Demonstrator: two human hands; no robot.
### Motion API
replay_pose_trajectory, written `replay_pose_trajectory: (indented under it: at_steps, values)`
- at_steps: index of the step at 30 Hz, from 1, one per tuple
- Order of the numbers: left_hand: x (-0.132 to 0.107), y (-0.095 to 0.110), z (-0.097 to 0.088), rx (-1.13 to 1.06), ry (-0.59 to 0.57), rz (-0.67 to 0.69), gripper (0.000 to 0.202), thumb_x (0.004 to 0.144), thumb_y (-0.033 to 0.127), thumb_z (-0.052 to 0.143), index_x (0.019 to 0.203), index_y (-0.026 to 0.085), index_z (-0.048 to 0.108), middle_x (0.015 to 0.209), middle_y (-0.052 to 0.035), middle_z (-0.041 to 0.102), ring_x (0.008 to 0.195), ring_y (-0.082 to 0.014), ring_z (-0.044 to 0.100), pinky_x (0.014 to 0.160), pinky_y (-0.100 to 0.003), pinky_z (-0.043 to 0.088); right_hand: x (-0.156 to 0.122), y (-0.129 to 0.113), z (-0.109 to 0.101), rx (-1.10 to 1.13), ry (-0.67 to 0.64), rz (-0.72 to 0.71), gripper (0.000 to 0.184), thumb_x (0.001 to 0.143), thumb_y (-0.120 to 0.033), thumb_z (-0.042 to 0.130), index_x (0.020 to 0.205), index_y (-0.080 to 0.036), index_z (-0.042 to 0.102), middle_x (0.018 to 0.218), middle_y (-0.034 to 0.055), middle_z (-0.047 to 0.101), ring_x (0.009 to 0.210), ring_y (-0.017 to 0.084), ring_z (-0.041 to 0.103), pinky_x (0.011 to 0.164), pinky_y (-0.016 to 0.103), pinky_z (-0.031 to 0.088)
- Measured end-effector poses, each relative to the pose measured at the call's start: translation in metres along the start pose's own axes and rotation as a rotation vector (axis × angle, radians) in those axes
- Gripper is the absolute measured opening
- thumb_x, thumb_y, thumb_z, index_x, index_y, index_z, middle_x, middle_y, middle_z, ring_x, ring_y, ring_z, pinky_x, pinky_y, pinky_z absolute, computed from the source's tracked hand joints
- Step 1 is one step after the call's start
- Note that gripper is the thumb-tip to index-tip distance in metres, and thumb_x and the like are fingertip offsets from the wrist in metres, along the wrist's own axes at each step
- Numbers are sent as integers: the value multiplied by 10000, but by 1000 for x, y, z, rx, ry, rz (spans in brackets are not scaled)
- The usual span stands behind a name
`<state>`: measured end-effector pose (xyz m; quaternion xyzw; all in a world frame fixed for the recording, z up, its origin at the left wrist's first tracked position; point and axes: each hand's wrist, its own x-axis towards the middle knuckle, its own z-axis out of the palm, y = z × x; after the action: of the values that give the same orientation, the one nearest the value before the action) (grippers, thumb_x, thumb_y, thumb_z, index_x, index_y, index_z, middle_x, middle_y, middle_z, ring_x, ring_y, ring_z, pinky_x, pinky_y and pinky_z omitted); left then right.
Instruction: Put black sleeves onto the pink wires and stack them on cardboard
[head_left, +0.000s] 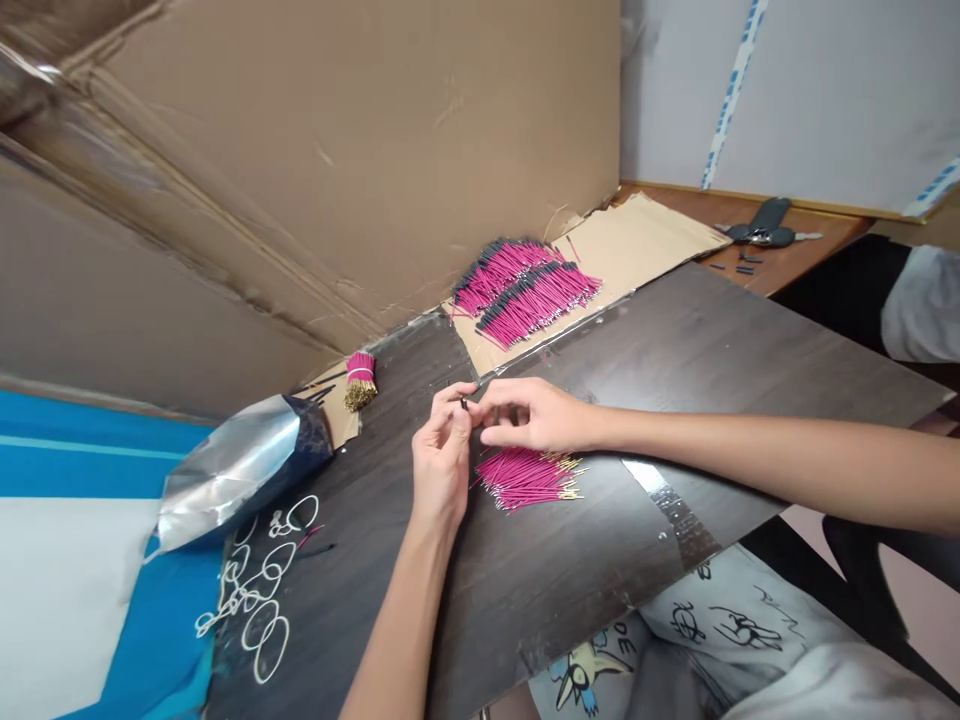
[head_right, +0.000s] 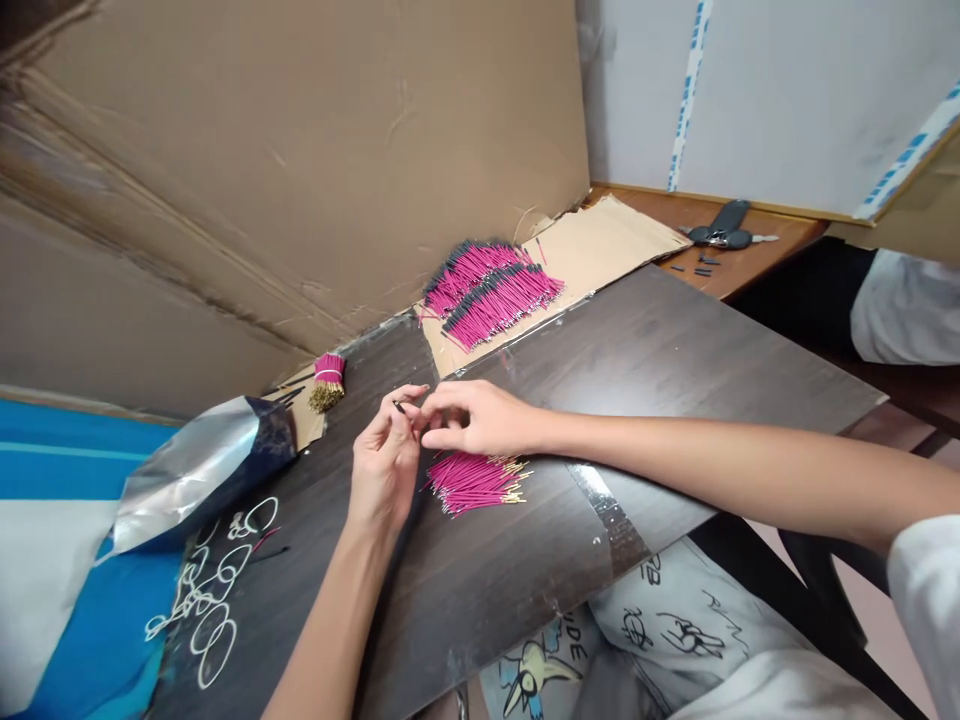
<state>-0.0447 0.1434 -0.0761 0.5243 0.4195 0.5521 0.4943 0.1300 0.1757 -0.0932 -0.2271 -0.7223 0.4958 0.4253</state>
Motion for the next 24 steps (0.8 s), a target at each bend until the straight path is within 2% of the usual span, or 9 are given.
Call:
replay_pose_trajectory:
  at_steps: [4,7,11,14,18,24]
  values:
    - [0,1,10,-141,62,-30,242,836,415,806,831,181,749,1260,-57,608,976,-155,629,828,-254,563,-3,-2,14,-108,4,-3,117,911,-246,680,981,-177,616,900,2,593,710,119,530,705,286,457]
    - [0,5,13,-207,84,-46,230,827,402,819,856,185,752,1288,-58,625,1036,-175,640,866,-278,572,-5,-2,18,-166,36,24,98,942,-262,650,983,-186,602,932,12,595,742,131,536,735,296,451]
    - [-2,7,15,-285,91,-64,188,825,372,827,853,200,756,1260,-37,654,1163,-189,616,950,-297,550,-6,-6,21,-182,64,-4,61,970,-205,567,913,-188,573,885,3,578,763,135,540,738,288,439]
    - [-3,6,16,-321,100,-71,172,830,373,823,902,230,761,1253,-18,670,1230,-198,593,988,-315,531,-6,-8,22,-202,70,1,48,956,-195,574,909,-188,568,893,3,589,755,131,540,730,283,434]
    - [-4,3,16,-370,106,-111,165,843,368,811,948,250,763,1258,-14,678,1231,-206,602,1032,-352,513,-6,-7,24,-245,90,-5,64,943,-213,605,901,-192,561,882,1,595,753,133,535,720,277,428]
    - [-2,3,11,-390,163,-93,162,861,386,794,955,255,772,1181,-17,702,1215,-189,608,1033,-327,507,-5,-6,22,-276,163,-16,41,941,-190,584,900,-188,588,856,-9,597,737,123,546,709,265,422]
